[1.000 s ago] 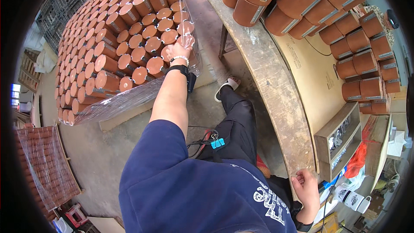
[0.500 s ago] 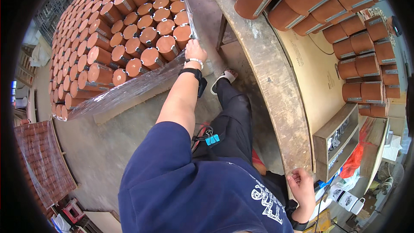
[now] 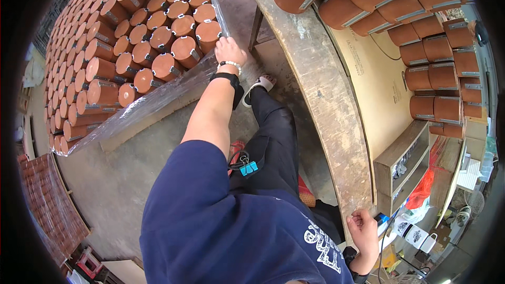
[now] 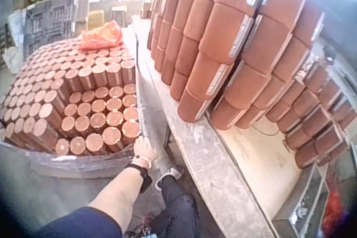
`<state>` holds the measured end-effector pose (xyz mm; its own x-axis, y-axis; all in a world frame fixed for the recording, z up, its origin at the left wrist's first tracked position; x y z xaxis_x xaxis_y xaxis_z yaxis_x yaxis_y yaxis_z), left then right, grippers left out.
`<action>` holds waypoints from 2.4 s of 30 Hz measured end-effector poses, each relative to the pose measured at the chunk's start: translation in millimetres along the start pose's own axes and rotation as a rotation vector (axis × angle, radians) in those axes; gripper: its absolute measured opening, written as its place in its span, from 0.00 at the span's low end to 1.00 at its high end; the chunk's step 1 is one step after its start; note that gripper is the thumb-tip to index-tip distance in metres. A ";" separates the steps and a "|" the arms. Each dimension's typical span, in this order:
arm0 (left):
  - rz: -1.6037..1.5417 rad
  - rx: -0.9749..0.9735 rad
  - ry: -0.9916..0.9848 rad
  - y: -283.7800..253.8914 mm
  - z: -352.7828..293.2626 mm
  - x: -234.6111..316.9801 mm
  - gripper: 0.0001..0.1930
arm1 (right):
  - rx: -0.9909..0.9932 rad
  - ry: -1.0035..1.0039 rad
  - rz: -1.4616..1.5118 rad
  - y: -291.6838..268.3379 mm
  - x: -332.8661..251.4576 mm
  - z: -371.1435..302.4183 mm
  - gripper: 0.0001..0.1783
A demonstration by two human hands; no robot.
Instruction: Assembling components for wood or bamboo furniture by attaching metal brackets to circular wooden pieces using an electric screwdriver.
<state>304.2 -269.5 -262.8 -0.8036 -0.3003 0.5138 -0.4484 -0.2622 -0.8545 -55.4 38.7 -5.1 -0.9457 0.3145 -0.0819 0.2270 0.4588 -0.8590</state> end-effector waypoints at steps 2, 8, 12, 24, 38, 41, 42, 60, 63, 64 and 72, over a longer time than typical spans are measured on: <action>-0.037 0.080 0.048 1.1 -5.9 0.5 0.23 | -0.043 0.044 0.038 4.6 0.6 0.0 0.11; -0.090 0.105 0.140 9.5 -8.6 -0.4 0.25 | -0.018 0.007 0.002 2.6 6.6 4.3 0.11; -0.093 -0.601 0.088 61.9 -24.1 -15.4 0.21 | -0.004 0.066 0.054 -0.6 9.4 0.9 0.09; 0.027 0.307 0.252 -86.9 35.5 17.8 0.27 | 0.046 0.037 0.070 -0.6 22.6 -5.8 0.10; 0.188 0.055 -0.152 -65.5 30.4 -41.0 0.42 | 0.074 0.097 0.088 6.8 35.8 -24.0 0.10; 0.097 0.199 -0.100 -52.6 21.0 -50.1 0.40 | 0.059 0.114 0.131 10.4 42.5 -20.7 0.10; 0.028 0.267 -0.087 -52.1 17.3 -50.5 0.39 | 0.056 0.110 0.128 9.6 42.5 -19.7 0.10; -0.134 0.096 -0.151 -84.6 40.1 -54.8 0.39 | 0.016 0.154 0.126 10.3 41.8 -20.2 0.10; -0.132 0.119 -0.157 -91.2 38.6 -50.9 0.39 | 0.030 0.119 0.125 7.8 41.1 -20.4 0.10; -0.135 0.126 -0.172 -92.4 37.8 -49.8 0.39 | 0.031 0.118 0.128 7.2 41.1 -21.6 0.09; -0.239 0.254 0.015 -100.8 45.9 -39.6 0.39 | 0.033 0.114 0.130 1.7 40.8 -24.0 0.09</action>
<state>399.2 -273.3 -193.5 -0.6941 -0.1893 0.6945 -0.5148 -0.5438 -0.6628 -88.0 72.3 2.2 -0.8761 0.4622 -0.1372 0.3361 0.3815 -0.8611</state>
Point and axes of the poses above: each hand's wrist, its own z-axis towards the middle knuckle, its own y-axis out of the palm, x = y × z, the point moved 3 cm from there along z, towards the middle knuckle, and after that the axes turned 14 degrees about -z, right-handed, at the moved point
